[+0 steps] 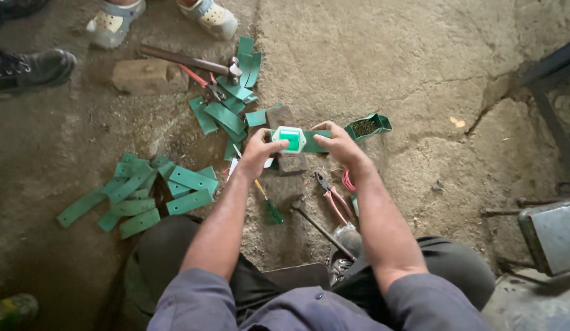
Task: The person assembles small electrical components by hand. They place green plastic pieces and white plastic housings together, insert nails, and hammer them into place. They also use a screwdriver to tighten screws and pliers to adjust parts.
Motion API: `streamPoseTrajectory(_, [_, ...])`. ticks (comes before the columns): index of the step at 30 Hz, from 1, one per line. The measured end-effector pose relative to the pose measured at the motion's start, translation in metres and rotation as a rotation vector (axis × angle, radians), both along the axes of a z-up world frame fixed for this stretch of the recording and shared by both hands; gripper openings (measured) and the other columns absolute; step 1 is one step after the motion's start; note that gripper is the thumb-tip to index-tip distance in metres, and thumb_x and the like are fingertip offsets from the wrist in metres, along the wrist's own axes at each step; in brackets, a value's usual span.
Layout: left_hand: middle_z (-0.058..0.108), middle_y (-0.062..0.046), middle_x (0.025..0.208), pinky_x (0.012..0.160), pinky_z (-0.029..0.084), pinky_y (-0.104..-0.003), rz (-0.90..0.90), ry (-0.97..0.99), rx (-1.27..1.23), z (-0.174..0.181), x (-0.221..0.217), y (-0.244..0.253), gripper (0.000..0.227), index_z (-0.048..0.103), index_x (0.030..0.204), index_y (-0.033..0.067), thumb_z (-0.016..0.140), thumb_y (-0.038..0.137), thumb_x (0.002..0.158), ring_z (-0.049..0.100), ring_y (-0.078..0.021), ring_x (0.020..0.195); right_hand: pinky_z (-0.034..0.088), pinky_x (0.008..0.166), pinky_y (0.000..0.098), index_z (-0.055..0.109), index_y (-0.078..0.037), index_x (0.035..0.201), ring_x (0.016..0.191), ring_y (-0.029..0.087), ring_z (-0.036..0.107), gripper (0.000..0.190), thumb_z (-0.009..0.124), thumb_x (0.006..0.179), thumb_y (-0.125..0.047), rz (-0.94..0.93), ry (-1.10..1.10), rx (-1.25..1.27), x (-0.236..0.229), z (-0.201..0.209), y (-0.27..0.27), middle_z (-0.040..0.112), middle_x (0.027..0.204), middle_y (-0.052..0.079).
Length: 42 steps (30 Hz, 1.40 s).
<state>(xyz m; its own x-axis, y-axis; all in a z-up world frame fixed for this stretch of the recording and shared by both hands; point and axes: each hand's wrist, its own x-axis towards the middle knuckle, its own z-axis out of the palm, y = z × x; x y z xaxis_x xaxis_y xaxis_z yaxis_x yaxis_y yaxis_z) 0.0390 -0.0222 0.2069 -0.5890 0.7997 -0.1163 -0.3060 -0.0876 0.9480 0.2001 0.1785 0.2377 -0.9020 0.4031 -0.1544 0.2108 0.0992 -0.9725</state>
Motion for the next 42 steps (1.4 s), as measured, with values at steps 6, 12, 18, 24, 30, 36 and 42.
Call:
streamPoseTrajectory(6, [0.070, -0.006, 0.109, 0.089, 0.055, -0.030, -0.221, 0.188, -0.131, 0.005, 0.010, -0.004, 0.068, 0.060, 0.127, 0.0001, 0.089, 0.019, 0.068, 0.068, -0.0152, 0.098, 0.055, 0.079, 0.0345, 0.062, -0.008, 0.136, 0.098, 0.016, 0.064, 0.046, 0.068, 0.097, -0.029, -0.021, -0.007, 0.000, 0.002, 0.033, -0.013, 0.067, 0.117, 0.006])
streamPoseTrajectory(12, [0.072, -0.008, 0.111, 0.088, 0.054, -0.029, -0.042, -0.135, 0.128, 0.006, 0.012, -0.002, 0.056, 0.065, 0.127, -0.0014, 0.086, 0.019, 0.078, 0.068, -0.0152, 0.098, 0.050, 0.100, 0.0349, 0.049, -0.011, 0.147, 0.125, 0.016, 0.060, 0.057, 0.058, 0.094, -0.030, 0.123, 0.282, -0.696, -0.004, -0.031, -0.046, 0.066, 0.137, -0.002])
streamPoseTrajectory(18, [0.071, -0.003, 0.107, 0.085, 0.051, -0.026, -0.006, -0.272, 0.290, -0.013, 0.015, -0.010, 0.045, 0.068, 0.123, 0.0002, 0.082, 0.027, 0.090, 0.066, -0.0107, 0.095, 0.054, 0.088, 0.0362, 0.064, -0.004, 0.131, 0.098, 0.022, 0.064, 0.031, 0.066, 0.100, -0.005, 0.112, 0.159, 0.240, -0.024, -0.082, -0.069, 0.070, 0.106, 0.010])
streamPoseTrajectory(24, [0.075, -0.003, 0.102, 0.081, 0.055, -0.027, -0.058, -0.149, 0.056, -0.039, -0.007, -0.010, 0.046, 0.072, 0.115, 0.0024, 0.088, 0.023, 0.077, 0.069, -0.0107, 0.088, 0.053, 0.075, 0.0406, 0.072, -0.004, 0.113, 0.084, 0.027, 0.068, 0.023, 0.063, 0.092, -0.009, -0.129, -0.047, 0.560, -0.025, -0.102, -0.086, 0.073, 0.093, 0.018])
streamPoseTrajectory(30, [0.073, -0.007, 0.106, 0.083, 0.056, -0.029, 0.085, -0.227, -0.002, -0.087, -0.007, -0.003, 0.061, 0.064, 0.121, -0.0018, 0.094, 0.025, 0.074, 0.069, -0.0143, 0.092, 0.058, 0.074, 0.0376, 0.074, -0.004, 0.101, 0.079, 0.024, 0.076, 0.021, 0.059, 0.089, -0.012, -0.026, -0.258, 0.275, -0.037, -0.149, -0.102, 0.078, 0.087, 0.014])
streamPoseTrajectory(36, [0.072, -0.008, 0.106, 0.080, 0.057, -0.029, 0.122, -0.164, -0.164, -0.139, -0.010, 0.004, 0.066, 0.062, 0.123, -0.0007, 0.094, 0.025, 0.072, 0.069, -0.0147, 0.091, 0.056, 0.084, 0.0395, 0.076, -0.006, 0.108, 0.096, 0.030, 0.073, 0.020, 0.067, 0.093, -0.015, -0.427, -0.029, 0.511, -0.013, -0.190, -0.108, 0.077, 0.105, 0.016])
streamPoseTrajectory(42, [0.070, -0.004, 0.107, 0.079, 0.054, -0.029, -0.027, -0.234, -0.131, -0.161, -0.016, 0.006, 0.052, 0.065, 0.124, 0.0039, 0.087, 0.025, 0.081, 0.066, -0.0125, 0.093, 0.041, 0.121, 0.0468, 0.049, -0.007, 0.152, 0.146, 0.035, 0.049, 0.064, 0.072, 0.097, -0.032, -0.254, 0.172, 0.586, -0.021, -0.174, -0.071, 0.052, 0.154, 0.019])
